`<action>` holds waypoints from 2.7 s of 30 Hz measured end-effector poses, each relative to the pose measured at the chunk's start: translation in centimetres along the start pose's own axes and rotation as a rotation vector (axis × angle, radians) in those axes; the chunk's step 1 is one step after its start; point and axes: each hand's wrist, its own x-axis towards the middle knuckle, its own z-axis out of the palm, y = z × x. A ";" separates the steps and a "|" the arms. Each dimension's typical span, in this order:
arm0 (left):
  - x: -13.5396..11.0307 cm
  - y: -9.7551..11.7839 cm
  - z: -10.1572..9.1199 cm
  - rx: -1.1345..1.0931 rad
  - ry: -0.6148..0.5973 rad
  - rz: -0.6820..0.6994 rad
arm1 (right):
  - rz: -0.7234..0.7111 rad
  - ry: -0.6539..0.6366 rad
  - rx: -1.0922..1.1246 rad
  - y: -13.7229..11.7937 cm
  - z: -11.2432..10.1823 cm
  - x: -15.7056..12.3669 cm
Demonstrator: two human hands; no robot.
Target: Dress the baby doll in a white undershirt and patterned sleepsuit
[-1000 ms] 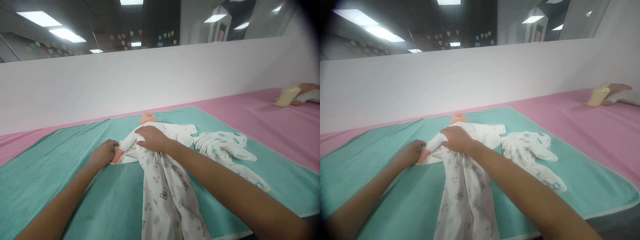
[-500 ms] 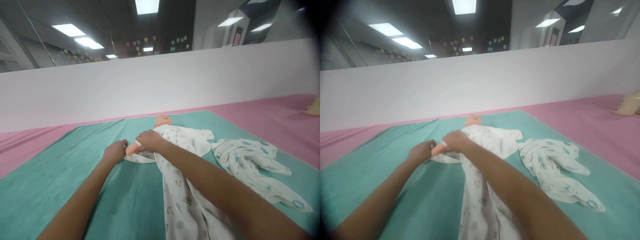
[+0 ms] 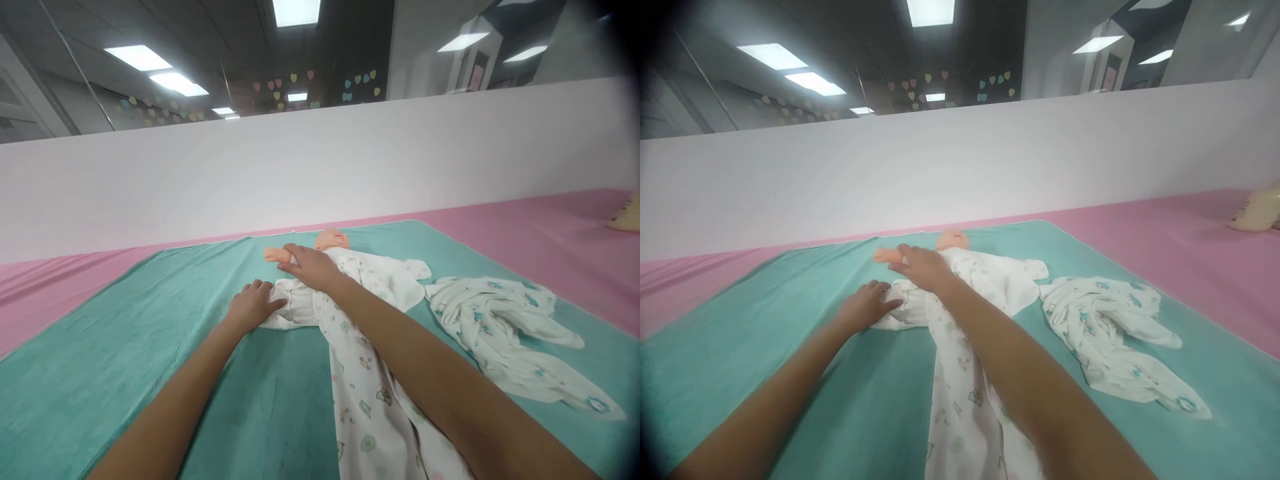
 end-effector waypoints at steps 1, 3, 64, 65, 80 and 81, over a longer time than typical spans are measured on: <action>0.1 -0.2 0.1 0.018 -0.018 -0.032 | 0.021 0.019 0.041 0.0 -0.2 -0.1; 0.3 -1.2 0.0 0.004 -0.102 -0.104 | 0.041 0.018 0.100 0.1 -0.6 -0.2; 0.2 -2.0 -1.6 0.170 0.127 -0.112 | -0.134 -0.105 -0.453 -0.4 4.0 0.7; 0.2 -2.0 -1.5 0.178 0.120 -0.102 | -0.133 -0.107 -0.448 -0.4 4.0 0.7; 0.5 -2.5 0.2 0.166 -0.013 -0.071 | -0.137 -0.121 -0.460 -0.2 4.3 0.8; 0.5 -2.5 0.2 0.164 -0.018 -0.075 | -0.139 -0.123 -0.462 -0.2 4.3 0.9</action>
